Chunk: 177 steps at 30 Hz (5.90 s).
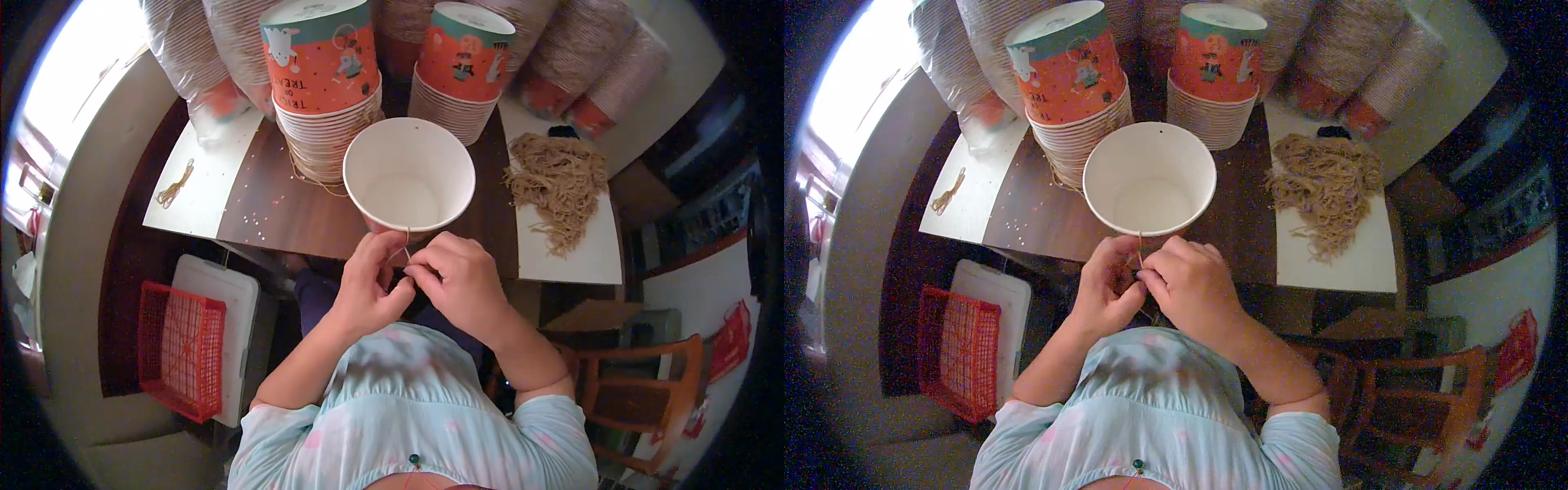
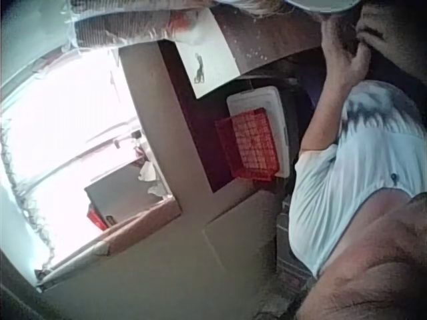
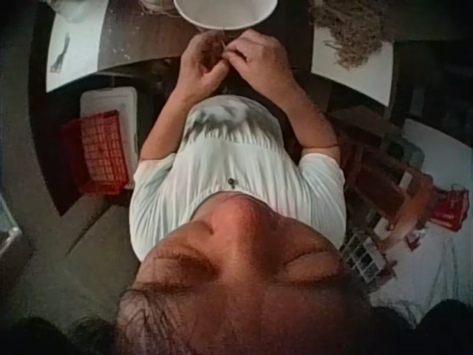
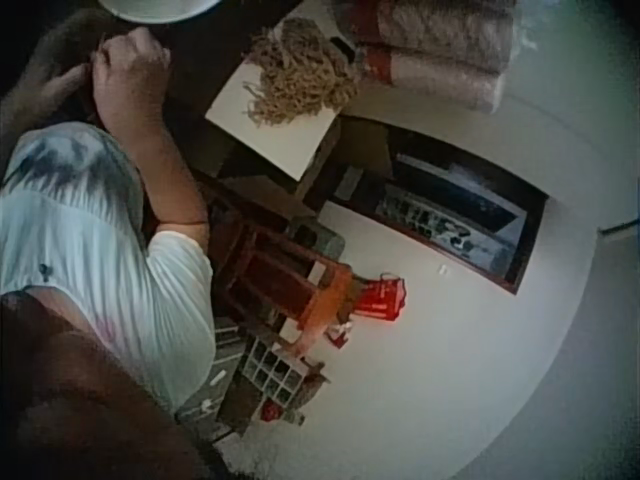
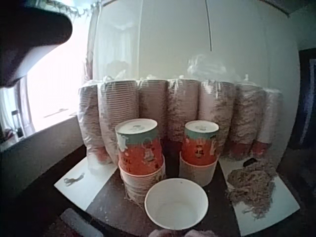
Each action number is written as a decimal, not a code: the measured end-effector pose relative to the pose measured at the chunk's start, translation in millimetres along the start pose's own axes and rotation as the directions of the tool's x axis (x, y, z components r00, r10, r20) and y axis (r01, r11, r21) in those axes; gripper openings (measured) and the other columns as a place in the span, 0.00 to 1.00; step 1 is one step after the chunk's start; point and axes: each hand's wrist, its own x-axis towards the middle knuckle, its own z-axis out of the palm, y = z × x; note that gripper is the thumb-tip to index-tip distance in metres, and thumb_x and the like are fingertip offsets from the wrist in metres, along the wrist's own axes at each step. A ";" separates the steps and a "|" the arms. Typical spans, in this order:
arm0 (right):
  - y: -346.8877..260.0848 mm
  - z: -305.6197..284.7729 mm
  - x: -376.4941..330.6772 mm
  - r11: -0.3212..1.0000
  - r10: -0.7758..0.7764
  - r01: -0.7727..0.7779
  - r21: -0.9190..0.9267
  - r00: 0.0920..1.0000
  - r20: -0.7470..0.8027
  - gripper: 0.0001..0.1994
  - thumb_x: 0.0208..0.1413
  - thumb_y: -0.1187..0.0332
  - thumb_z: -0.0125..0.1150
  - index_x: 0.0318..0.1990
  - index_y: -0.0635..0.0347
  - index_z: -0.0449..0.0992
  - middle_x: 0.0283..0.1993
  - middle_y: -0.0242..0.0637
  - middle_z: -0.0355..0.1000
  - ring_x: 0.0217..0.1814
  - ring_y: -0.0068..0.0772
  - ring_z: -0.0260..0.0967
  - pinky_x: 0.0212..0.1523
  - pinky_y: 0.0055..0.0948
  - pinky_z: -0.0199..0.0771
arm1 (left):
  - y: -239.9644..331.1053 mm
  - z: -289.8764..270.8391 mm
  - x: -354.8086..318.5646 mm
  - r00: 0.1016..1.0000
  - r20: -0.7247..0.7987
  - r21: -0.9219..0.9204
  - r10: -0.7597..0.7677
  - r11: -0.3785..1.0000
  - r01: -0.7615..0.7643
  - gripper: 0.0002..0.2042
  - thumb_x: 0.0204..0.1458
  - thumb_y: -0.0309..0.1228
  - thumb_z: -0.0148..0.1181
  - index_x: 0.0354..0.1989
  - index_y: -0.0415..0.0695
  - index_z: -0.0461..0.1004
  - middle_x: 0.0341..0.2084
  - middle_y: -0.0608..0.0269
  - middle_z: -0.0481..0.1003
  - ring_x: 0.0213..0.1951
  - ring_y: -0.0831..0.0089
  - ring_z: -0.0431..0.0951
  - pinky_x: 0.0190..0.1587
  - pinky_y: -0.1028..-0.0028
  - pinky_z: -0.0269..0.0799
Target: Attaching string handles to paper buckets by threading them through pre-punched holes and tying knots.
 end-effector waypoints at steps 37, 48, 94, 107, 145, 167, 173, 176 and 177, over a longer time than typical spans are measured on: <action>25.1 33.7 -10.1 0.501 0.417 -0.453 0.737 0.873 0.253 0.09 0.53 0.73 0.59 0.39 0.68 0.78 0.35 0.34 0.77 0.36 0.19 0.71 0.40 0.20 0.72 | 4.5 -24.9 11.6 0.738 0.434 -0.725 -0.517 0.287 0.627 0.03 0.50 0.24 0.55 0.30 0.38 0.73 0.24 0.61 0.74 0.20 0.80 0.68 0.23 0.81 0.62; 24.0 -1.2 -22.4 0.641 0.461 -0.413 0.647 0.881 0.105 0.09 0.51 0.72 0.61 0.39 0.65 0.76 0.34 0.36 0.77 0.34 0.22 0.73 0.38 0.21 0.72 | 5.0 -4.2 26.4 0.715 0.463 -0.631 -0.524 0.371 0.681 0.03 0.51 0.24 0.55 0.29 0.39 0.73 0.23 0.63 0.74 0.21 0.82 0.68 0.22 0.84 0.59; 16.2 33.4 -27.9 0.944 -0.208 0.110 -0.310 0.930 -0.303 0.10 0.41 0.79 0.63 0.34 0.63 0.76 0.33 0.36 0.69 0.30 0.38 0.69 0.29 0.32 0.70 | 10.0 -1.5 1.3 0.952 -0.134 -0.115 -0.276 0.958 0.262 0.05 0.51 0.25 0.58 0.29 0.36 0.75 0.21 0.67 0.75 0.22 0.85 0.70 0.24 0.84 0.64; 17.9 54.8 -8.4 0.468 0.328 -0.280 0.838 0.936 0.129 0.07 0.53 0.73 0.55 0.37 0.65 0.77 0.35 0.35 0.75 0.32 0.28 0.70 0.33 0.28 0.70 | 8.3 -17.6 -1.6 0.862 0.008 -0.413 -0.506 0.784 0.464 0.05 0.48 0.26 0.59 0.28 0.36 0.75 0.22 0.65 0.76 0.22 0.85 0.70 0.24 0.85 0.62; 5.0 73.4 -8.9 -0.144 0.589 -0.318 0.937 0.733 0.339 0.07 0.52 0.65 0.57 0.33 0.57 0.77 0.27 0.25 0.70 0.27 0.16 0.61 0.30 0.18 0.60 | 7.3 -1.8 -1.4 0.921 -0.223 0.436 0.320 0.877 -0.200 0.05 0.44 0.19 0.62 0.30 0.37 0.74 0.31 0.60 0.73 0.23 0.79 0.75 0.22 0.81 0.71; 25.8 36.2 9.0 0.657 0.465 -0.455 0.601 0.872 0.151 0.06 0.48 0.70 0.62 0.31 0.62 0.75 0.30 0.34 0.75 0.30 0.26 0.71 0.34 0.28 0.71 | 9.2 -12.1 0.2 0.945 -0.228 -0.094 -0.234 0.972 0.217 0.03 0.45 0.20 0.61 0.26 0.37 0.72 0.20 0.73 0.72 0.22 0.90 0.67 0.24 0.87 0.62; 23.0 38.5 9.2 0.988 0.144 -0.151 -0.011 0.959 -0.245 0.07 0.40 0.70 0.63 0.24 0.61 0.71 0.26 0.38 0.74 0.26 0.44 0.71 0.29 0.40 0.68 | 13.5 -8.3 -0.9 0.938 -0.245 -0.079 -0.244 0.970 0.231 0.03 0.45 0.20 0.61 0.26 0.37 0.72 0.19 0.73 0.72 0.21 0.90 0.67 0.23 0.87 0.62; 24.8 44.8 9.1 0.990 0.062 -0.098 -0.099 0.946 -0.317 0.07 0.40 0.70 0.63 0.23 0.61 0.71 0.24 0.37 0.73 0.24 0.43 0.70 0.27 0.42 0.66 | 14.6 -10.2 -2.3 0.936 -0.221 -0.064 -0.274 0.962 0.267 0.03 0.46 0.20 0.61 0.27 0.36 0.73 0.19 0.72 0.73 0.22 0.89 0.68 0.24 0.87 0.63; 26.1 44.8 8.5 0.990 0.063 -0.098 -0.097 0.946 -0.317 0.07 0.40 0.70 0.63 0.23 0.61 0.71 0.24 0.37 0.73 0.24 0.43 0.70 0.27 0.42 0.66 | 14.4 -11.4 -2.6 0.933 -0.196 -0.123 -0.301 0.952 0.281 0.03 0.47 0.21 0.61 0.28 0.36 0.74 0.20 0.71 0.73 0.23 0.88 0.69 0.24 0.86 0.64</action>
